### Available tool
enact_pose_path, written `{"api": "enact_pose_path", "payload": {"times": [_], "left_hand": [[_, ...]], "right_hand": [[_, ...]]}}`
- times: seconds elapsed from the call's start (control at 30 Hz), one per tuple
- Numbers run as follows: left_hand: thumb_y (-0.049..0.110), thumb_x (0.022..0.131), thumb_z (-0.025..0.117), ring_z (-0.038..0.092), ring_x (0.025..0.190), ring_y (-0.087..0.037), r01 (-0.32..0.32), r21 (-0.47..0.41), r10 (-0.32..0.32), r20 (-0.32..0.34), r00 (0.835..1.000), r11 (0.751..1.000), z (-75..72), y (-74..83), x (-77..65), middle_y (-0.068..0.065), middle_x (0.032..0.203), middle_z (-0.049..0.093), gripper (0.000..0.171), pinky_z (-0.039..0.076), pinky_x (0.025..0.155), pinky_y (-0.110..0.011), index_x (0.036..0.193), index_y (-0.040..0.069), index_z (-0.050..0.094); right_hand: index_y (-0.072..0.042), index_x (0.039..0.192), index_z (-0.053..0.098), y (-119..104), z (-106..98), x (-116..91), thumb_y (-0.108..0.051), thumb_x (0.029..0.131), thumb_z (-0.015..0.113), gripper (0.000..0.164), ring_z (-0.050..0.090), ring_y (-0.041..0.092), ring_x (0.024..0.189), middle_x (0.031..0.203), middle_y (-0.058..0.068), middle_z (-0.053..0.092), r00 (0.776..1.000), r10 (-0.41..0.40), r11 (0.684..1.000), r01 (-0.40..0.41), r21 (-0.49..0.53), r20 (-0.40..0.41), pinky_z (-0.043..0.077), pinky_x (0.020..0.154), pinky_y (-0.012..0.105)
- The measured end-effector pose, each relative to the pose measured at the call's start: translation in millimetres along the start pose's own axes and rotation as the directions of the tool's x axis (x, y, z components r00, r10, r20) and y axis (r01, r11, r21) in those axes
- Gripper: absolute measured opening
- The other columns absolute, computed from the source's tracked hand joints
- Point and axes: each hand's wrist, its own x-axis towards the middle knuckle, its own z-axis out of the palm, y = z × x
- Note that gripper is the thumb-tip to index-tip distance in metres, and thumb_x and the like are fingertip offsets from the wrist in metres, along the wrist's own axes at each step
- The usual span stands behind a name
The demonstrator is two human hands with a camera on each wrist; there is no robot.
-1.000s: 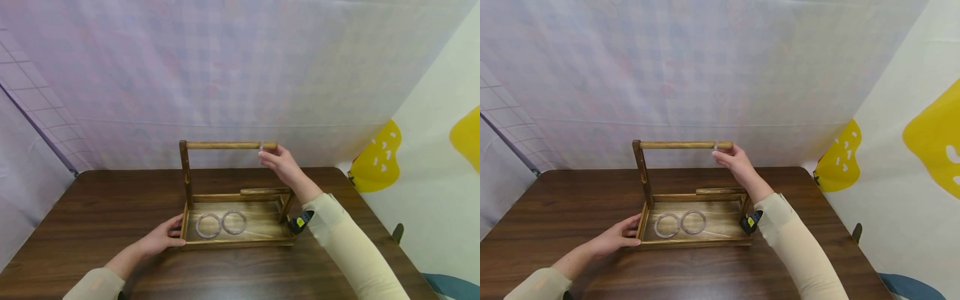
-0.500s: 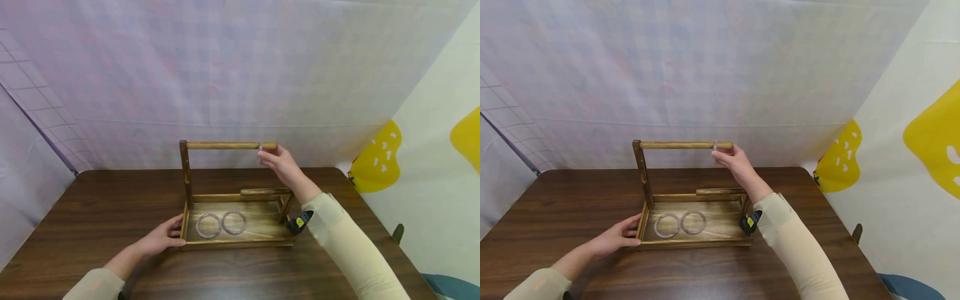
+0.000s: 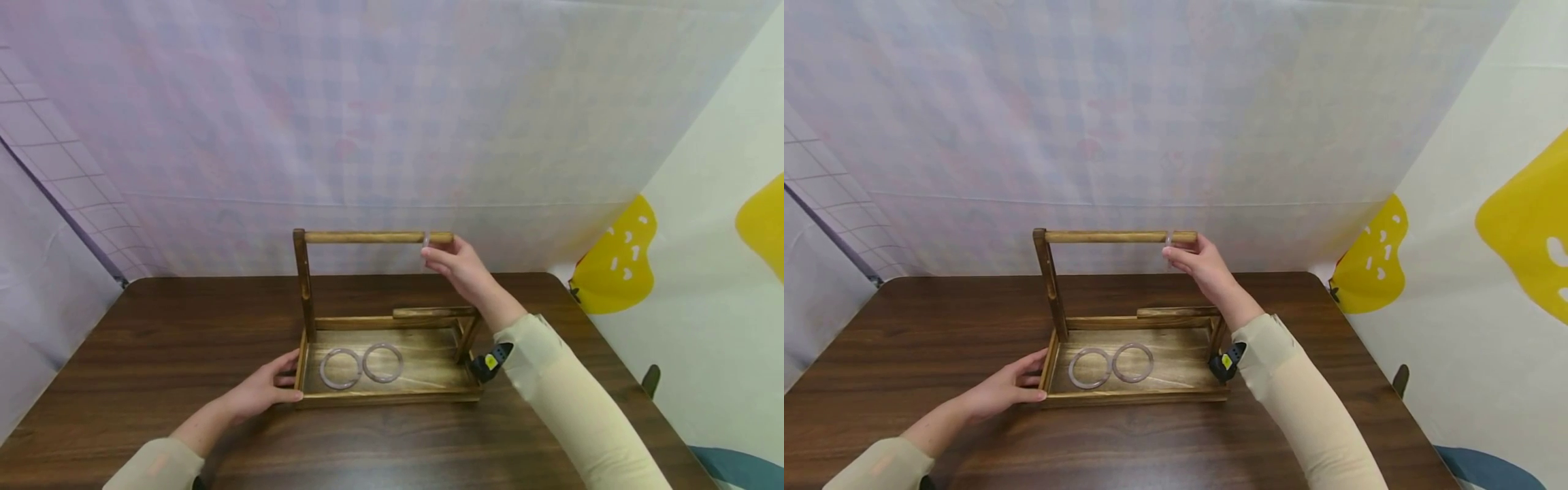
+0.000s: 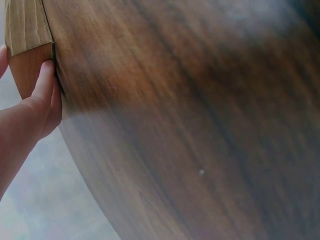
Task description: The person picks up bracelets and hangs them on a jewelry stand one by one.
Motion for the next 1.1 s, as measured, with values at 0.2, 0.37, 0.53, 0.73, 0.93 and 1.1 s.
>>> {"api": "enact_pose_path", "payload": {"times": [0.2,0.37,0.53,0.73,0.93,1.1], "left_hand": [[0.007,0.085,0.066,0.042,0.121,-0.052,0.007,0.005,-0.007,0.005,1.000,1.000,-0.6,-1.5,0.4,-0.041,0.138,0.028,0.086,0.050,0.092,-0.046,0.143,-0.016,0.007],[0.007,0.085,0.066,0.042,0.121,-0.052,0.006,0.007,-0.006,0.004,1.000,1.000,-1.2,-2.7,1.1,-0.041,0.138,0.028,0.085,0.050,0.092,-0.046,0.143,-0.016,0.007],[0.006,0.085,0.066,0.042,0.121,-0.053,-0.001,0.007,0.001,0.004,1.000,1.000,-1.2,-2.5,0.9,-0.041,0.138,0.028,0.086,0.050,0.092,-0.046,0.143,-0.016,0.007],[0.006,0.084,0.067,0.042,0.122,-0.052,0.016,-0.002,-0.016,-0.006,1.000,1.000,-0.1,-1.4,0.8,-0.040,0.139,0.028,0.085,0.049,0.094,-0.046,0.143,-0.015,0.009],[0.006,0.084,0.067,0.041,0.122,-0.052,0.023,-0.013,-0.023,-0.010,1.000,1.000,0.8,-1.1,0.2,-0.040,0.139,0.029,0.085,0.049,0.094,-0.045,0.144,-0.014,0.009],[0.007,0.085,0.067,0.041,0.122,-0.052,0.016,-0.006,-0.016,-0.001,1.000,1.000,0.9,-1.0,0.0,-0.040,0.139,0.028,0.086,0.049,0.093,-0.046,0.143,-0.014,0.008]], "right_hand": [[-0.004,0.126,0.040,-3,-1,1,-0.004,0.093,0.053,0.036,0.057,0.007,0.092,0.105,0.001,0.049,1.000,0.003,1.000,-0.004,-0.027,-0.013,0.051,0.085,0.021],[0.005,0.139,0.028,-6,-3,2,-0.002,0.092,0.052,0.053,0.056,0.006,0.092,0.109,0.003,0.046,1.000,-0.010,1.000,0.010,-0.020,-0.018,0.050,0.085,0.018],[0.007,0.143,0.022,-10,-7,4,-0.001,0.092,0.051,0.059,0.055,0.004,0.090,0.107,0.002,0.045,1.000,-0.017,0.999,0.017,-0.027,-0.019,0.049,0.083,0.016],[0.006,0.143,0.022,-20,-15,5,-0.003,0.093,0.051,0.058,0.053,0.005,0.094,0.114,0.002,0.043,0.999,-0.029,0.997,0.026,-0.074,-0.027,0.048,0.083,0.014],[0.004,0.145,0.020,-29,-20,7,-0.005,0.093,0.051,0.060,0.052,0.005,0.097,0.115,0.002,0.043,0.999,-0.042,0.991,0.038,-0.125,-0.023,0.042,0.101,0.028],[-0.002,0.147,0.019,-33,-25,8,-0.009,0.094,0.051,0.063,0.049,0.012,0.107,0.130,0.015,0.038,0.999,-0.038,0.980,0.035,-0.195,-0.009,0.029,0.113,0.043]]}}
